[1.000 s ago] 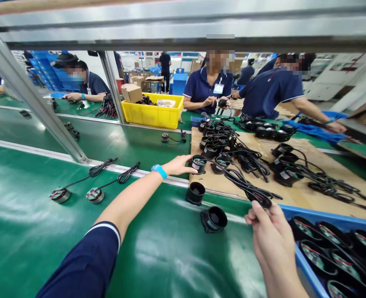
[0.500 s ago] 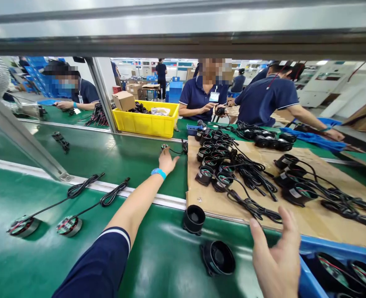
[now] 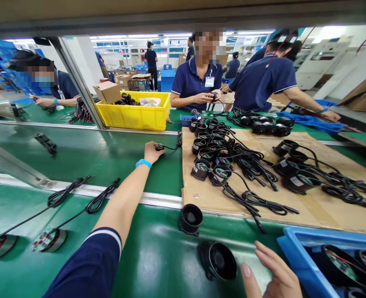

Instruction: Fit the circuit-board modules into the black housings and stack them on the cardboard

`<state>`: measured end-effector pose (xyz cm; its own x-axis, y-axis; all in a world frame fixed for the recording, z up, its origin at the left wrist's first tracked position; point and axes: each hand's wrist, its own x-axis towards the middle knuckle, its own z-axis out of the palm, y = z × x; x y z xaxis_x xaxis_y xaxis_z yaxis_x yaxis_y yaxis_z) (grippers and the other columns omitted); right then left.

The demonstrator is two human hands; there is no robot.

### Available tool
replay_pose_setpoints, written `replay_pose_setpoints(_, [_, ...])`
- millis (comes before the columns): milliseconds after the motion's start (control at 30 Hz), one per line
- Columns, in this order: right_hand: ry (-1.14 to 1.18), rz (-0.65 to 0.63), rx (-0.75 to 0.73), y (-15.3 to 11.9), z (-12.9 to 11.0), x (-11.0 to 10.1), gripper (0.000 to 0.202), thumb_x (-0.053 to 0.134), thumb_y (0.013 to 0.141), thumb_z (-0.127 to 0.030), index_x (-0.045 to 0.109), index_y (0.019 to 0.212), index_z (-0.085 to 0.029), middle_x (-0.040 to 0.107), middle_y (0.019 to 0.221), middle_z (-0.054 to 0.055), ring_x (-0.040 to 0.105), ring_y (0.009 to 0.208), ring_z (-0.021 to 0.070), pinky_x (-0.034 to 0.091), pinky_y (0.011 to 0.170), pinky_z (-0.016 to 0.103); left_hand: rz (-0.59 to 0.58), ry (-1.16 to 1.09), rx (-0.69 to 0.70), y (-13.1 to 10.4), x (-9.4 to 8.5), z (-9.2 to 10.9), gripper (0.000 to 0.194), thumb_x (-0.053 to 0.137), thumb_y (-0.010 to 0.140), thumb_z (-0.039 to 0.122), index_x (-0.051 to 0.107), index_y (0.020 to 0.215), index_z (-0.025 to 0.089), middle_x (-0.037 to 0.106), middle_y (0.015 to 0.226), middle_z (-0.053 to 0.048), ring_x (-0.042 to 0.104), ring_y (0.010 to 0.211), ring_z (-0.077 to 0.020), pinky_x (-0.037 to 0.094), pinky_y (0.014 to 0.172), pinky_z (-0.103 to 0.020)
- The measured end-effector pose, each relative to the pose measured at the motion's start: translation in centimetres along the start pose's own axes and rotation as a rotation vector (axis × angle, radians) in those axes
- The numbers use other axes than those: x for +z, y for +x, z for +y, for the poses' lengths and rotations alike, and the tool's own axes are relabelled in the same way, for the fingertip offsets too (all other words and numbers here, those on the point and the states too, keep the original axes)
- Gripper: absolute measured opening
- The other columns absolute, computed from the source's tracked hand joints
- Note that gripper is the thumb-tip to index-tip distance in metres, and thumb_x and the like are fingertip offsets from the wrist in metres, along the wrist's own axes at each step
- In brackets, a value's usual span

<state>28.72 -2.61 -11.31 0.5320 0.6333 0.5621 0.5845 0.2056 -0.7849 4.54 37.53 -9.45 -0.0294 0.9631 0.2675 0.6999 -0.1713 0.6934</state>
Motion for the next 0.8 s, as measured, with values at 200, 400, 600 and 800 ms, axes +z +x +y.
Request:
replay_pose_setpoints(200, [0.032,-0.060,-0.170,-0.9,-2.7,0.0,0.025,0.069,0.090,-0.030,0.064,0.112,-0.020,0.066,0.116,0.014,0.065,0.109,0.0298,0.053,0.091,0.048,-0.032,-0.120,0.177,-9.3,-7.3,2.7,0.055,0.089,0.068,0.031,0.057,0.110,0.015,0.067,0.091,-0.002,0.066,0.080,-0.0189,0.053,0.076,-0.030])
replay_pose_setpoints(400, [0.045,-0.322,-0.467,-1.7,-6.5,-0.1,0.036,0.067,0.091,-0.029,0.058,0.123,-0.018,0.064,0.125,0.015,0.063,0.116,0.0270,0.054,0.092,0.040,-0.131,-0.146,0.406,-24.0,-15.4,6.7,0.050,0.094,0.061,0.038,0.067,0.099,0.020,0.064,0.095,-0.001,0.061,0.089,-0.0204,0.050,0.081,-0.031])
replay_pose_setpoints(600, [0.196,-0.584,-0.516,-3.8,-11.6,-0.4,0.065,0.069,0.090,-0.049,0.046,0.139,-0.013,0.055,0.143,0.019,0.053,0.135,0.0311,0.047,0.111,0.046,-0.243,-0.254,0.475,-35.7,-18.5,9.5,0.059,0.096,0.059,0.048,0.066,0.102,0.020,0.064,0.091,-0.002,0.055,0.082,-0.0190,0.047,0.073,-0.030])
replay_pose_setpoints(800, [0.256,-0.708,-0.377,-6.4,-13.6,-2.2,0.053,0.067,0.090,-0.040,0.049,0.135,-0.019,0.070,0.114,0.008,0.068,0.113,0.0230,0.051,0.108,0.038,-0.205,-0.282,0.479,-40.8,-19.7,11.2,0.052,0.084,0.073,0.060,0.063,0.098,0.019,0.066,0.088,-0.004,0.055,0.080,-0.0191,0.046,0.071,-0.030])
